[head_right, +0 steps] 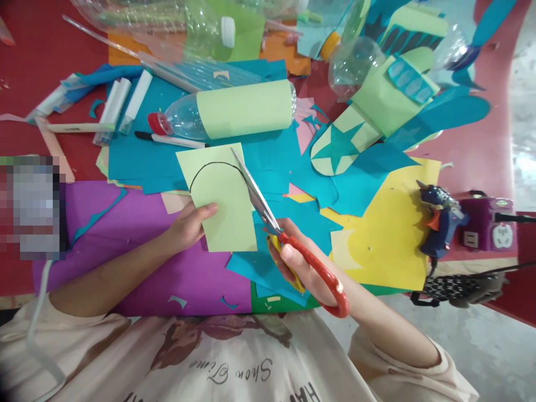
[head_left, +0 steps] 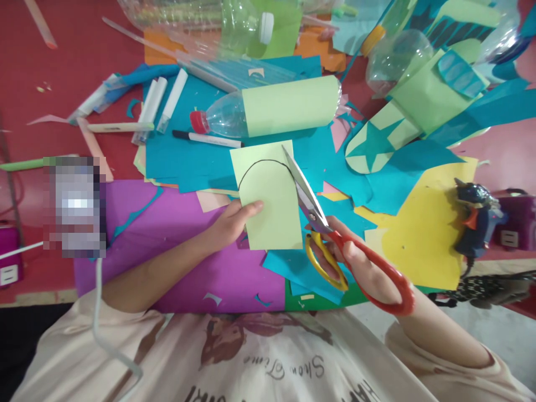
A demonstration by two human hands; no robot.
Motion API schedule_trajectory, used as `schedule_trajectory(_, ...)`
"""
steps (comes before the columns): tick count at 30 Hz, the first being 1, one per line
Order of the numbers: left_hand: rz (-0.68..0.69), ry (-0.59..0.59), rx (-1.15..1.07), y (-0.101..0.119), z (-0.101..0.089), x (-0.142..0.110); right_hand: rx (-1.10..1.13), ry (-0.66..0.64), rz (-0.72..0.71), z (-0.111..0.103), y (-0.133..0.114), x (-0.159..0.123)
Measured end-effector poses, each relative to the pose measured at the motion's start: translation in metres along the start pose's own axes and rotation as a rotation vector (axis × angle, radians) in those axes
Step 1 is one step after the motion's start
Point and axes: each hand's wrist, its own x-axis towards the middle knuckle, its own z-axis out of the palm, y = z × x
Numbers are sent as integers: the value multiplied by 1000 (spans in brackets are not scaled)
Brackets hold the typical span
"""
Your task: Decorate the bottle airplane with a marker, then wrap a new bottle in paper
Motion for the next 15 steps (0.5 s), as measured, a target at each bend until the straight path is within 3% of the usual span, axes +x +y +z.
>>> schedule_trajectory(15,-29,68,-139,12,6,2,-63,-14,45,-7,-3,-1)
